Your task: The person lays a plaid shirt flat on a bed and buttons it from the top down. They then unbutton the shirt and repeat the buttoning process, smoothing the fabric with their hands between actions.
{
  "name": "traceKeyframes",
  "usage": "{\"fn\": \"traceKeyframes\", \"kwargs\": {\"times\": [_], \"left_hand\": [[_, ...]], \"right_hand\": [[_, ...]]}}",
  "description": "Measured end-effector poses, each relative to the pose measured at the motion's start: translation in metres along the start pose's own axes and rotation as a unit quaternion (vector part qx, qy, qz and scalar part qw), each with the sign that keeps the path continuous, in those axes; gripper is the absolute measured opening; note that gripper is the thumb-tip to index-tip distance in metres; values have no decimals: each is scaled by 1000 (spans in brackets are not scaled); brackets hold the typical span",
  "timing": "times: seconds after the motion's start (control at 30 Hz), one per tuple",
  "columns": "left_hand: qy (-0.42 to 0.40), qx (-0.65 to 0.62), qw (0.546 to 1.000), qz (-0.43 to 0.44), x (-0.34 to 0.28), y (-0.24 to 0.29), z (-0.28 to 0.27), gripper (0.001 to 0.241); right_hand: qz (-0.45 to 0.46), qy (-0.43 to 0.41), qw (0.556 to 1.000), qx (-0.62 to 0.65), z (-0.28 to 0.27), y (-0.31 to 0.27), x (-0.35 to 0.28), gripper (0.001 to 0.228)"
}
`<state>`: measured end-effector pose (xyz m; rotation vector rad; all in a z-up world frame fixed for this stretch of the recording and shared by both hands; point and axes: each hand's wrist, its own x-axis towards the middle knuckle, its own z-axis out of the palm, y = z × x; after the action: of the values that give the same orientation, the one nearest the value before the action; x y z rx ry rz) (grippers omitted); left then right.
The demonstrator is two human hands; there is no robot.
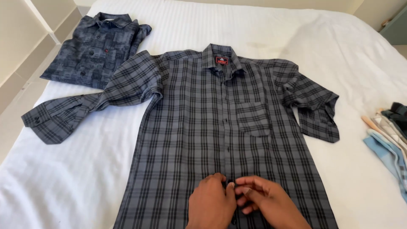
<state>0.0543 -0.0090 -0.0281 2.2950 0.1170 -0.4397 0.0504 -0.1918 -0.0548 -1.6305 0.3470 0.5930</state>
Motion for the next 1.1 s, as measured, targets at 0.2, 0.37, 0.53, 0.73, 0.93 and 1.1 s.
{"fn": "traceKeyframes", "kwargs": {"times": [0.2,0.37,0.53,0.73,0.93,1.1], "left_hand": [[14,-27,1000,6,2,6,-4,16],[43,-115,991,54,4,4,5,12],[35,-148,987,55,1,4,-1,13],[6,-144,989,38,3,6,-6,18],[-18,-114,993,30,4,5,-10,22],[-62,-129,990,-4,-2,15,-22,19]], "right_hand": [[65,41,994,-82,20,-12,-10,36],[-2,84,996,28,21,-16,-16,32],[-12,74,994,77,17,-17,-14,26],[61,-20,982,179,17,-20,-14,16],[66,14,987,143,22,-25,-12,20],[57,-16,993,106,22,-26,-14,21]]}}
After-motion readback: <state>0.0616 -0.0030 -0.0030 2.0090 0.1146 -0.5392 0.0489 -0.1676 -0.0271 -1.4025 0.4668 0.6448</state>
